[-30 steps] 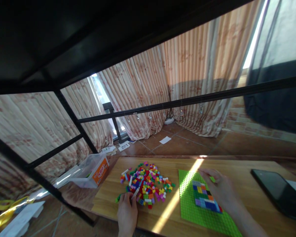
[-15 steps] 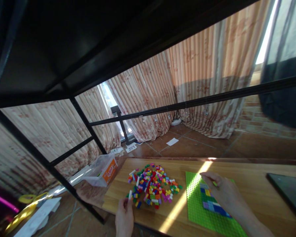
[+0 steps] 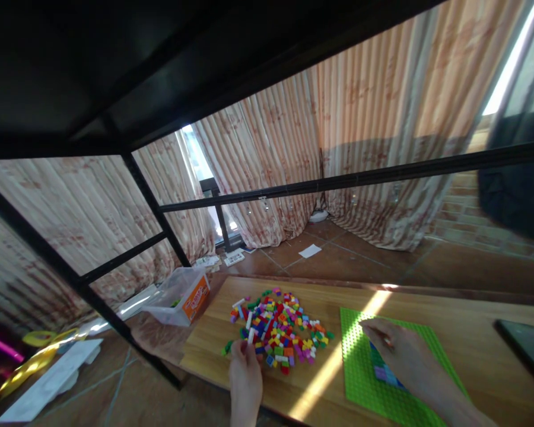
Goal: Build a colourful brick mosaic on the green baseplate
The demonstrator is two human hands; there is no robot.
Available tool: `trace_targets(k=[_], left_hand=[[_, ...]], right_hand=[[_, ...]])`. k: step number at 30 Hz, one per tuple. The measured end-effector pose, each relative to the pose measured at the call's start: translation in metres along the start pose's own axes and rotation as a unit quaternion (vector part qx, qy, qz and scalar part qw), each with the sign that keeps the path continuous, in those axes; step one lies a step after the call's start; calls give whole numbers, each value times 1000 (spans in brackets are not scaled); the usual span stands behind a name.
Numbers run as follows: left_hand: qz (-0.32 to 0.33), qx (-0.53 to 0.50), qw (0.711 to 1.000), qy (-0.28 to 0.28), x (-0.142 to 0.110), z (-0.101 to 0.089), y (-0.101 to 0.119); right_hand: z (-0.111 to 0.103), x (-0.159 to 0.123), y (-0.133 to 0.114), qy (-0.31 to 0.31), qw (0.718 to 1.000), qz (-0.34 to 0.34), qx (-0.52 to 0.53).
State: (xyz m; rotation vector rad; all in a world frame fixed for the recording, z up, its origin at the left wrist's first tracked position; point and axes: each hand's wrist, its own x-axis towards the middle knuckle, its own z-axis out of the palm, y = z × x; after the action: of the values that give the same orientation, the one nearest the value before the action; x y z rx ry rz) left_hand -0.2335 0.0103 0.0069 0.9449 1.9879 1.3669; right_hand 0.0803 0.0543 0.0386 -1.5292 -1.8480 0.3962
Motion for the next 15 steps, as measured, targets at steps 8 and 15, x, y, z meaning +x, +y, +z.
trace_targets(k=[8,15], left_hand=[[-2,-100,987,-123,-43,-1,-2],[15,-106,958,-266,-67,31,40]], right_hand=[[13,-13,-41,-23,994,-16,109],[12,-44,-101,-147,975,-77,149]])
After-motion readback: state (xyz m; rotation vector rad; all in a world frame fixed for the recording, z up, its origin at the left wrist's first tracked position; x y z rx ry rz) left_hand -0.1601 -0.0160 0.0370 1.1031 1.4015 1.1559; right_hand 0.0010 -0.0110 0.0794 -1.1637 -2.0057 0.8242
